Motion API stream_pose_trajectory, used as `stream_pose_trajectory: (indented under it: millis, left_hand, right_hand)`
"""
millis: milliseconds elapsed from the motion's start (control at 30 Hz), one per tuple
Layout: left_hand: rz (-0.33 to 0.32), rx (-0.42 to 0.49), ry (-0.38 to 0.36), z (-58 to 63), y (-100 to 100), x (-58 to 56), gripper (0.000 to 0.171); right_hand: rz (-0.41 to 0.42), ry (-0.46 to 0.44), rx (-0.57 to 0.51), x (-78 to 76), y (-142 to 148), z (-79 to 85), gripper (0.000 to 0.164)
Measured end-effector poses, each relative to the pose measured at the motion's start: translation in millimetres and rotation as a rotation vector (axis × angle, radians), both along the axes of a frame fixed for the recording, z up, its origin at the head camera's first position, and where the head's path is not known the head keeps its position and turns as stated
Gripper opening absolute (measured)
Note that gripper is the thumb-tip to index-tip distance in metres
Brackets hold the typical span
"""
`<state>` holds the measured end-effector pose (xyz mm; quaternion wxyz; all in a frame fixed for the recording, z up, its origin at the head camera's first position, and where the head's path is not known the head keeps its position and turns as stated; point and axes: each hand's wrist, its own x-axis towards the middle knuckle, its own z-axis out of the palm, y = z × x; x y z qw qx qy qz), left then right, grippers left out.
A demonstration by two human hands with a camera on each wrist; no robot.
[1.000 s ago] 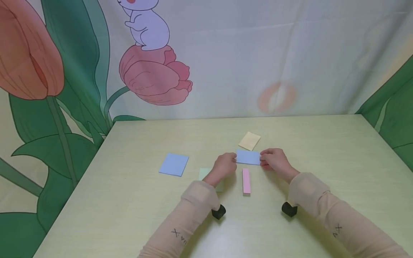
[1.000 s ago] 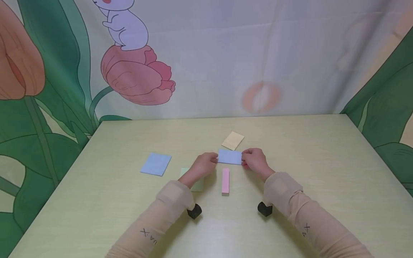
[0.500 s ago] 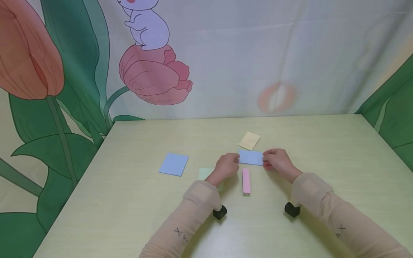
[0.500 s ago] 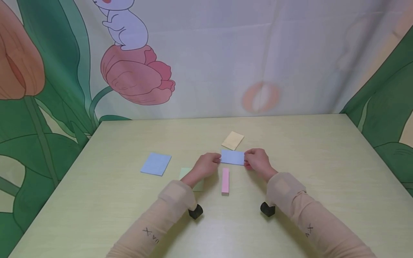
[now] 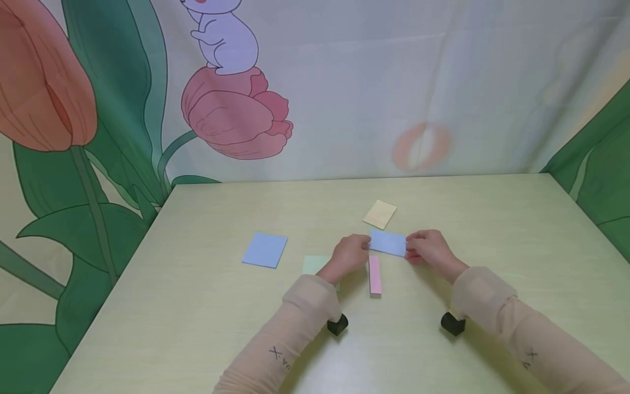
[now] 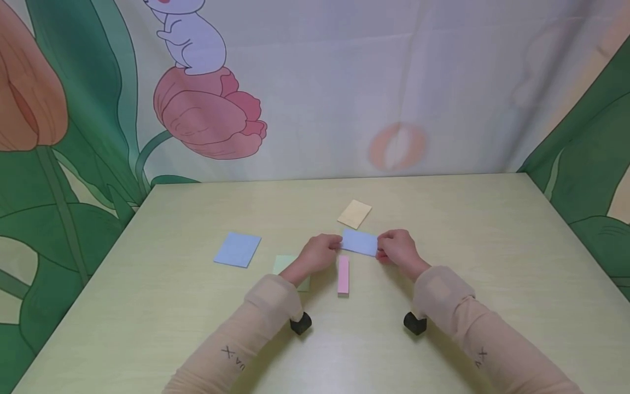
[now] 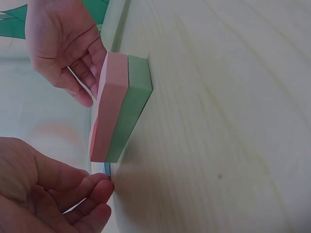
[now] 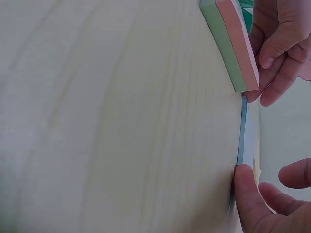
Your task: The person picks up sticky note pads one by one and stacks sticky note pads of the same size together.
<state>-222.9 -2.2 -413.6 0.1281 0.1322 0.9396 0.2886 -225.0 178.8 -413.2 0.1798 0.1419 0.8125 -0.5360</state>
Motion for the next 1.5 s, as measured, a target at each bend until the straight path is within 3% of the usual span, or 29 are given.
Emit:
stream_pose_trajectory:
  millis: [467, 700, 767, 867, 1100, 1200, 1300, 1500]
  left_hand:
    - [-0.009, -0.012, 0.021, 4.1, 4, 3.8, 0.032]
    - [0.149, 0.055, 0.107, 14.9, 8, 6.4, 0.035]
    - [0.177, 0.085, 0.097, 19.9, 12, 8.7, 0.036]
    - [0.174, 0.129, 0.028, 27.2, 19, 14.6, 0.038]
    - [0.168, 0.428, -0.364, 34.3, 38, 32.2, 0.049]
    - [0.185, 0.529, -0.478, 31.5, 44, 38.3, 0.053]
    - [0.176, 0.574, -0.507, 28.1, 47, 42.0, 0.055]
    - [0.179, 0.574, -0.452, 23.7, 52, 45.4, 0.065]
  right_hand:
    - [0.026, 0.004, -0.029, 8.9, 6, 0.6, 0.036]
    - [0.128, 0.183, 0.210, 7.4, 11, 8.1, 0.034]
    - [0.168, 0.244, 0.271, 4.3, 12, 10.6, 0.032]
    - [0.231, 0.324, 0.346, -2.0, 14, 12.9, 0.030]
    - [0.308, 0.445, 0.409, -14.4, 7, 13.5, 0.026]
    - [0.319, 0.461, 0.425, -17.9, 5, 12.8, 0.025]
    - [0.324, 0.454, 0.439, -20.8, 4, 11.2, 0.025]
    - [0.318, 0.431, 0.439, -24.6, 5, 5.3, 0.027]
